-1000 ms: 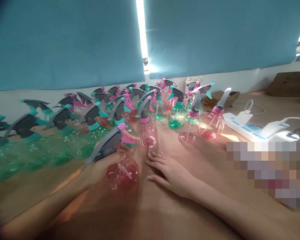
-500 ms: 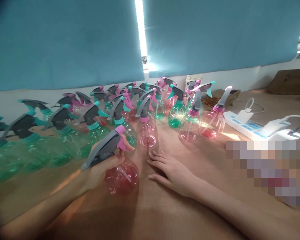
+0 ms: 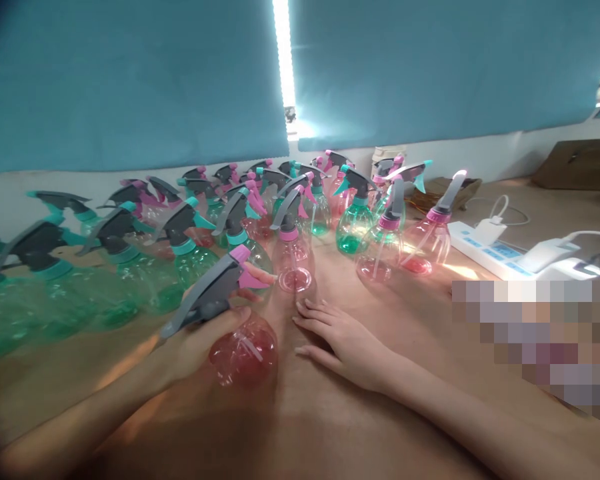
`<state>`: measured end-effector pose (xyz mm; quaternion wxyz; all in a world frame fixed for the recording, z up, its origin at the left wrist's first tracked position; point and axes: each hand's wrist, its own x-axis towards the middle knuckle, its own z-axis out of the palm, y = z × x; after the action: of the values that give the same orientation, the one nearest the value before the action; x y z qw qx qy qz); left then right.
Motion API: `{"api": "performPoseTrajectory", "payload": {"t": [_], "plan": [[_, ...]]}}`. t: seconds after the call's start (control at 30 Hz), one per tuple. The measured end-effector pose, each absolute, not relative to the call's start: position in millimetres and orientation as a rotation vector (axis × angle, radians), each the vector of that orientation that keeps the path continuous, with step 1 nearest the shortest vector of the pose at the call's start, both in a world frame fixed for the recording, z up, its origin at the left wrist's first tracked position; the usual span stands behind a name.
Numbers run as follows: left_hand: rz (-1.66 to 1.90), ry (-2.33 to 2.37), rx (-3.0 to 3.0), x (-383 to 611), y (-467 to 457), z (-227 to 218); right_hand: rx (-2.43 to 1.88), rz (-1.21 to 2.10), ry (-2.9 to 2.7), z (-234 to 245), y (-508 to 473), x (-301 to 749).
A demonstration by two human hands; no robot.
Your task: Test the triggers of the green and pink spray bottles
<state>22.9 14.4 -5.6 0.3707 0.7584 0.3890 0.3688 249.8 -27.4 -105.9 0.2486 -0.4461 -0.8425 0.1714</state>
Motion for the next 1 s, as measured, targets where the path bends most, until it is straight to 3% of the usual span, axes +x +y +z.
{"api": "performPoseTrajectory", "payload": {"t": [1.0], "plan": [[0.896, 0.992, 2.031, 21.4, 14.7, -8.0, -1.257, 0.370, -2.325, -107.4, -27.4, 251.1]]}}
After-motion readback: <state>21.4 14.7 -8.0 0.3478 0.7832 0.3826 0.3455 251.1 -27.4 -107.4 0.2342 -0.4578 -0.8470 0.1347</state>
